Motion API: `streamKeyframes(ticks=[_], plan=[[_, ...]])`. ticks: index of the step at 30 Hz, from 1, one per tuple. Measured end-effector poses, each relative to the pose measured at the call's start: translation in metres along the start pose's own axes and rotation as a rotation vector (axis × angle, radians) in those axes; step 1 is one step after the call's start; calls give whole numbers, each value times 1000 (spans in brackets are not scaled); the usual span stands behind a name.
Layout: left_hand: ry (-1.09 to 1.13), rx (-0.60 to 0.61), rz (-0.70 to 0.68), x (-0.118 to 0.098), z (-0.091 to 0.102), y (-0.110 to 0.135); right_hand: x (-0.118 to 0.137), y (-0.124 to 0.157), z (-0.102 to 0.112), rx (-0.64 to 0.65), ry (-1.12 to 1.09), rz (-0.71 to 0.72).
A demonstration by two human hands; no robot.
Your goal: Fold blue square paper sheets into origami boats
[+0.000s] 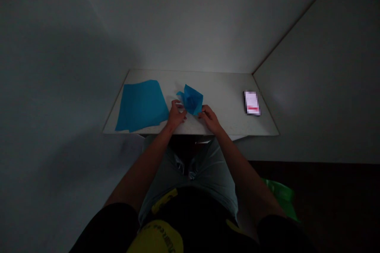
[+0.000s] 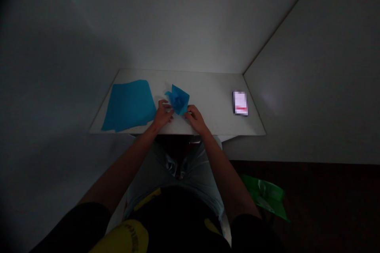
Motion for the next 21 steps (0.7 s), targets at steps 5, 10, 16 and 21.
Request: streamKeyframes(ticks=[5, 10, 16, 21], plan=[[-245, -17, -299, -11, 3, 7, -4, 12, 13, -37, 70, 71], [-507, 101, -552, -26, 0, 17, -7, 18, 28, -83, 40, -2], [-602, 217, -603, -32, -11, 18, -7, 22, 31, -165, 3, -75], [-349, 185, -609, -32, -11, 10, -11, 23, 35, -324, 38, -60]])
Point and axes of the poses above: each hand's wrist, its own y-axis away from the middle knuckle, its own z-axis out of the back of the hand, x = y × z, the point moved 3 cm from there along -y, towards the middle knuckle, and after that the axes turned 13 degrees about -x, right-handed, at the moved point
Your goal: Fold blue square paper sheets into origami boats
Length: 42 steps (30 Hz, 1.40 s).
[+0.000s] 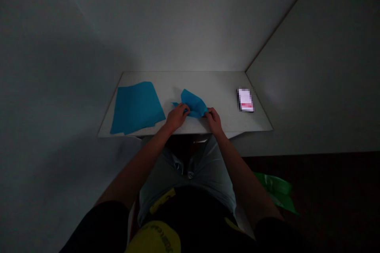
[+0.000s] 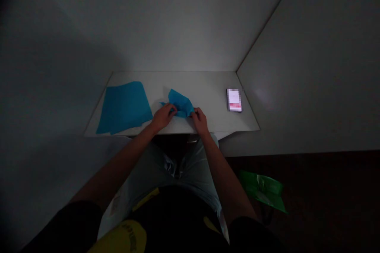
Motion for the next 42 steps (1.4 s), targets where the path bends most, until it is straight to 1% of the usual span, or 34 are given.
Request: streamKeyframes(ticks=[2, 4, 7, 10, 12, 17, 20, 24, 28, 32, 34, 36, 38, 40, 42], plan=[[159, -57, 58, 4, 2, 0, -3, -1, 1, -46, -5, -3], [303, -87, 102, 8, 4, 2, -6, -2, 2, -78, -20, -14], [389, -121, 78, 10, 11, 11, -8, -3, 2, -119, -24, -13], [355, -114, 42, 15, 19, 24, -7, -4, 3, -156, -4, 14], [315, -123, 68, 20, 24, 31, -7, -4, 4, -173, 9, 20], [251, -220, 291, 34, 30, 38, -5, -3, 12, -150, 97, -20], [241, -236, 356, 37, 32, 38, -5, -4, 23, -149, 145, -31], [203, -225, 373, 39, 34, 40, -4, -8, 38, -172, 204, -16], [171, -226, 343, 39, 36, 40, -3, -13, 52, -178, 267, -25], [171, -219, 313, 36, 35, 40, -1, -11, 65, -137, 304, -2], [185, -183, 273, 33, 34, 40, -1, -11, 69, -87, 347, 35], [203, -127, 229, 30, 32, 41, -2, -16, 68, -30, 413, 63], [217, -72, 192, 27, 30, 42, -5, -27, 59, 33, 488, 54], [228, -35, 155, 24, 29, 43, -8, -43, 42, 102, 561, 21], [230, -10, 125, 22, 29, 43, -11, -60, 20, 169, 626, 9]])
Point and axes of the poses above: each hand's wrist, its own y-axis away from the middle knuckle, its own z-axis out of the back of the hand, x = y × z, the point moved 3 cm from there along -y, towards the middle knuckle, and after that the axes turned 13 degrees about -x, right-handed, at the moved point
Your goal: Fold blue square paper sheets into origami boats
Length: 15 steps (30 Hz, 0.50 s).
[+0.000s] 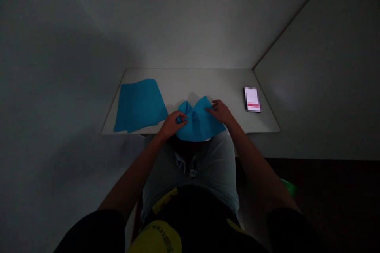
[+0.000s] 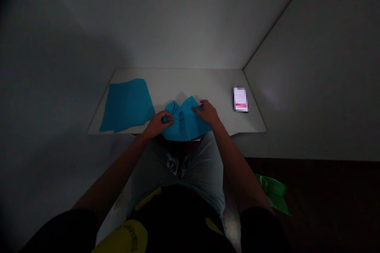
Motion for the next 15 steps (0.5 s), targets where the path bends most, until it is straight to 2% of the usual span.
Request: streamKeyframes(ticks=[3, 6, 9, 13, 15], plan=[[-25, 17, -15, -1, -1, 0, 16, -24, -21, 43, 43, 65], [-60, -14, -9, 0, -1, 0, 20, -33, -25, -48, 37, 71], [-96, -80, 12, 5, 0, -1, 12, -30, -16, -145, 78, 19], [-173, -134, 30, 11, 5, -5, -7, -28, 2, -163, 155, -75], [-217, -117, 32, 10, 7, -7, -13, -29, 11, -178, 192, -112]])
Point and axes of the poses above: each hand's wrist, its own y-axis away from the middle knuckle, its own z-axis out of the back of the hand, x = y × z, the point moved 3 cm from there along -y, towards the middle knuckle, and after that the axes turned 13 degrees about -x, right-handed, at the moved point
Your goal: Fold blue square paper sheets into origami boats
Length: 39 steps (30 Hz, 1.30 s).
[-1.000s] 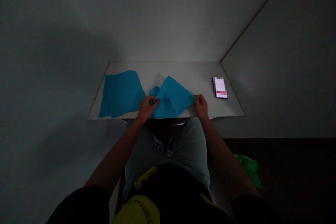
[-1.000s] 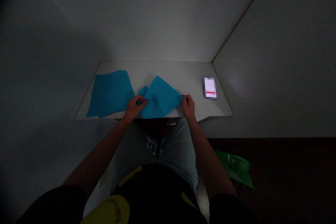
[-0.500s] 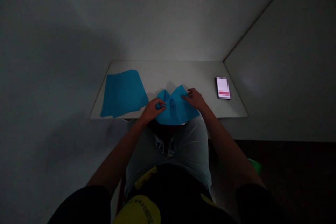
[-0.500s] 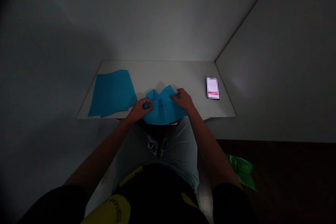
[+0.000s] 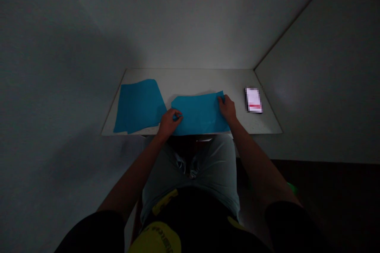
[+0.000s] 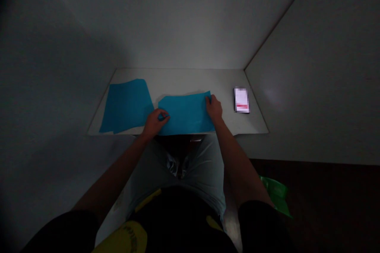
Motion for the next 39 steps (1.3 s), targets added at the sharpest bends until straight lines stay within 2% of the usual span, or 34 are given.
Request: streamKeyframes(ticks=[3, 5, 7, 10, 12, 14, 17, 21, 27, 32, 36, 39], plan=[[-156, -10, -16, -8, 2, 0, 3, 2, 10, -97, 44, 47], [-293, -83, -37, -19, 2, 0, 15, 12, 15, -198, 59, 152], [-357, -116, -90, -30, -4, -2, 31, 30, 12, -216, 43, 288], [-313, -11, -207, -40, -26, -10, 50, 63, -6, -26, -41, 463], [-287, 71, -235, -39, -43, -15, 54, 78, -19, 93, -65, 506], [-287, 121, -231, -34, -56, -18, 49, 85, -28, 154, -60, 520], [-295, 138, -241, -27, -64, -16, 34, 79, -27, 171, -34, 535], [-307, 110, -218, -19, -61, -19, 7, 59, -11, 168, 49, 515], [-356, 83, -150, 0, -55, -44, -15, 49, 5, 155, 160, 511], [-539, 182, -97, 3, -44, -66, -13, 51, 7, 147, 238, 512], [-607, 273, -127, -8, -35, -97, -11, 51, 9, 163, 263, 512], [-601, 367, -120, -20, -37, -121, -11, 50, 10, 180, 247, 520]])
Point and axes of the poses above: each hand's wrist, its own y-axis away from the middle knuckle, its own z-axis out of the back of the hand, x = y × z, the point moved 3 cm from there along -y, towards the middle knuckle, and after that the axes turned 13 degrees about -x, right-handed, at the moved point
